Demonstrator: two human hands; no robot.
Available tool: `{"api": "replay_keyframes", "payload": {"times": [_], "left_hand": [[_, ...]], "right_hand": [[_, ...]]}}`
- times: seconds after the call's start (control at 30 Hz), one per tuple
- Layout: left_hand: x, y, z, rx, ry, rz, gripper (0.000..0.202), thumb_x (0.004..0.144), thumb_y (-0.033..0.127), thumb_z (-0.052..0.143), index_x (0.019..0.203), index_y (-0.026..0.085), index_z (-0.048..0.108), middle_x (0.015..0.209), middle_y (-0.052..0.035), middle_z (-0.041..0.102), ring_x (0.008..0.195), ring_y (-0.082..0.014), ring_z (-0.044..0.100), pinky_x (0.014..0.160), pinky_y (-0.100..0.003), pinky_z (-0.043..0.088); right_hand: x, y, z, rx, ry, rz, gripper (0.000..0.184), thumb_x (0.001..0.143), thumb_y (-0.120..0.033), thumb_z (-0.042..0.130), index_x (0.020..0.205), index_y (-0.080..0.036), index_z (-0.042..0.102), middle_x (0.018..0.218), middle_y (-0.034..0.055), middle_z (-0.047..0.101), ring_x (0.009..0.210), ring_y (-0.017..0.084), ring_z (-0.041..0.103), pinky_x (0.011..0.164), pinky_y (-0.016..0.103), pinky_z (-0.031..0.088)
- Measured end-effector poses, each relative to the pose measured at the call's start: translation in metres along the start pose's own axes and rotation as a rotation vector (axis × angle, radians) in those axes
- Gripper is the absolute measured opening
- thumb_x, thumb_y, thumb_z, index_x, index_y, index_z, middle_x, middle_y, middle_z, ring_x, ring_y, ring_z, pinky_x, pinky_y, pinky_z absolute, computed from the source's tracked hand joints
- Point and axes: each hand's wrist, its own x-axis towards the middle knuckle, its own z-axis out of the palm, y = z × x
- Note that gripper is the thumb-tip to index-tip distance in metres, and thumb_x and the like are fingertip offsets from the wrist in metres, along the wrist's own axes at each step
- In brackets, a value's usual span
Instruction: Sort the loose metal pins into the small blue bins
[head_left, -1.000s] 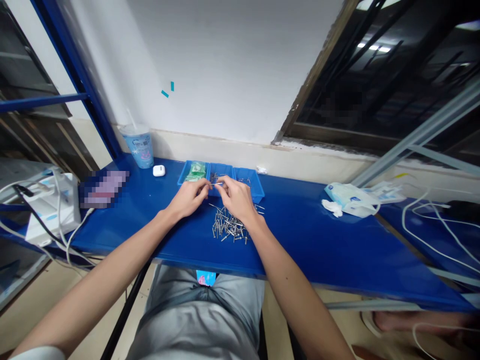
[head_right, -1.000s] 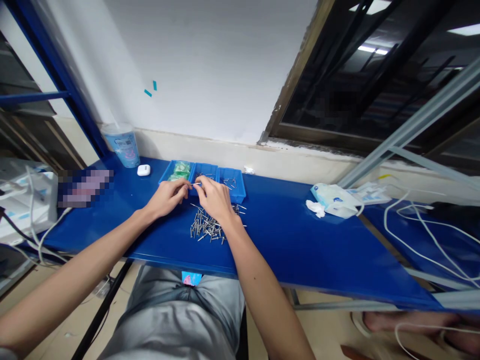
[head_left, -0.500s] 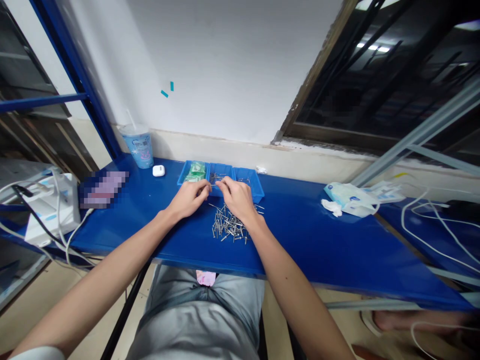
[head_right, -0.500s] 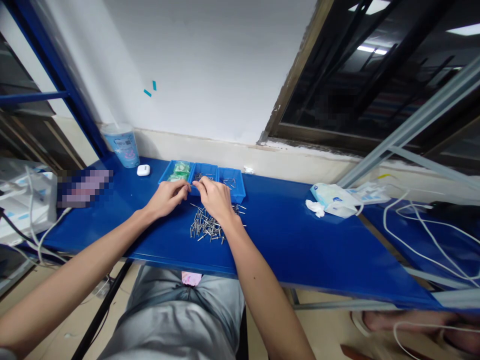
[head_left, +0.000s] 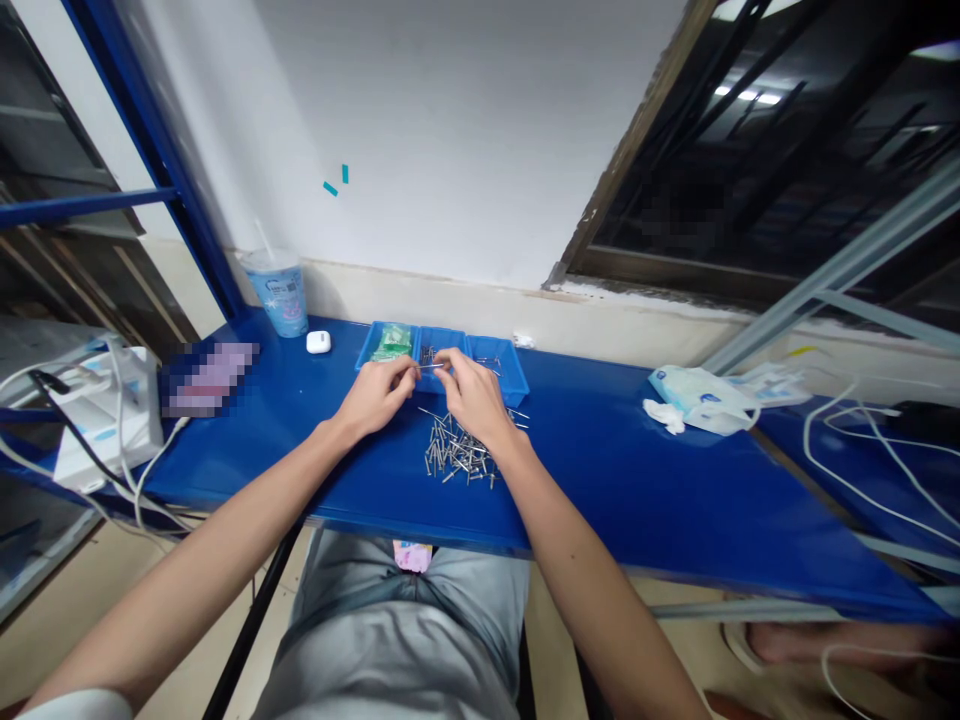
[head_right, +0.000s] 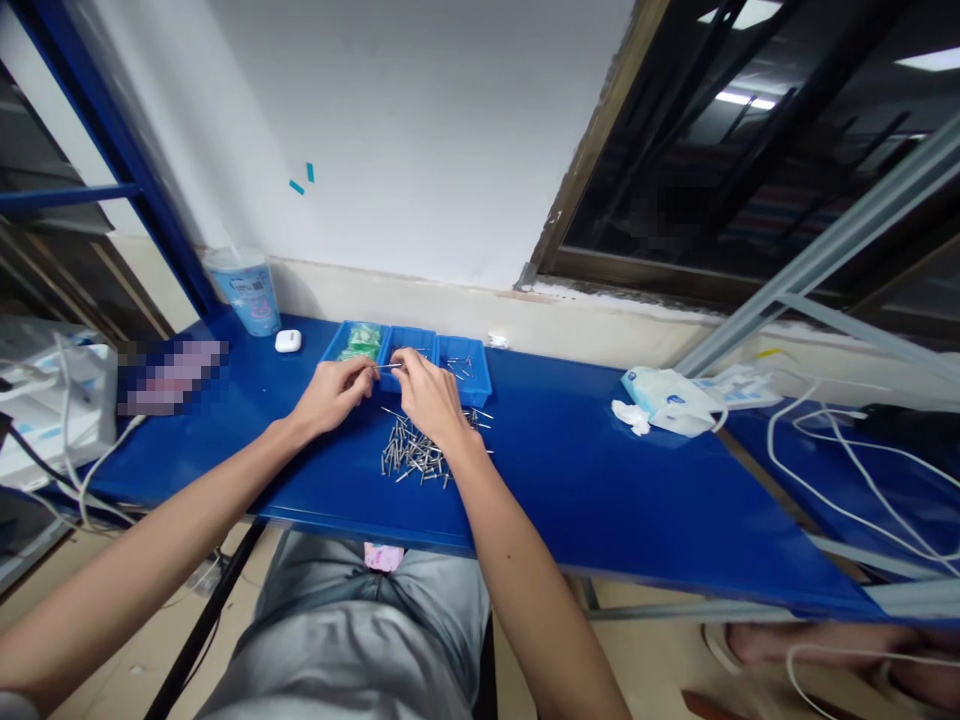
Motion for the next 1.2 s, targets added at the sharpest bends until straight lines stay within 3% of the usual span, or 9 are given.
{"api": "replay_keyframes", "payload": {"times": [0.33, 0.73, 1.0, 1.2], "left_hand": [[0.000, 0.000, -0.001, -0.006, -0.055, 0.025, 0.028, 0.101, 0.033, 0.044, 0.093, 0.018, 0.067, 0.071, 0.0013, 0.069, 0.057, -0.0147, 0.058, 0.064, -0.027, 0.042], [-0.002, -0.009, 0.000, 0.003, -0.097, 0.028, 0.030, 0.102, 0.034, 0.044, 0.094, 0.018, 0.068, 0.072, 0.0010, 0.070, 0.058, -0.0140, 0.057, 0.063, -0.026, 0.042], [-0.003, -0.010, 0.001, 0.031, -0.038, 0.029, 0.032, 0.102, 0.037, 0.045, 0.098, 0.017, 0.069, 0.068, 0.0013, 0.066, 0.056, -0.0138, 0.055, 0.060, -0.025, 0.040], [-0.003, -0.005, 0.000, 0.029, -0.031, 0.036, 0.026, 0.101, 0.032, 0.045, 0.084, 0.018, 0.060, 0.066, 0.0023, 0.064, 0.055, -0.0129, 0.052, 0.061, -0.025, 0.040]], "right_hand": [[0.000, 0.002, 0.000, 0.007, 0.007, -0.002, 0.021, 0.107, -0.028, 0.043, 0.103, -0.024, 0.063, 0.108, 0.0063, 0.073, 0.091, 0.021, 0.066, 0.081, 0.031, 0.044], [-0.001, 0.006, 0.003, -0.099, -0.028, 0.038, 0.045, 0.109, -0.041, 0.045, 0.070, -0.022, 0.057, 0.071, 0.0029, 0.068, 0.065, 0.017, 0.057, 0.064, 0.029, 0.029], [0.000, 0.009, 0.004, 0.021, 0.007, -0.027, 0.031, 0.109, -0.034, 0.043, 0.089, -0.023, 0.064, 0.092, 0.0051, 0.072, 0.083, 0.019, 0.065, 0.076, 0.028, 0.041], [0.000, 0.003, 0.000, 0.052, 0.026, -0.090, 0.023, 0.108, -0.028, 0.044, 0.105, -0.022, 0.066, 0.109, 0.0074, 0.070, 0.097, 0.020, 0.067, 0.086, 0.030, 0.047]]}}
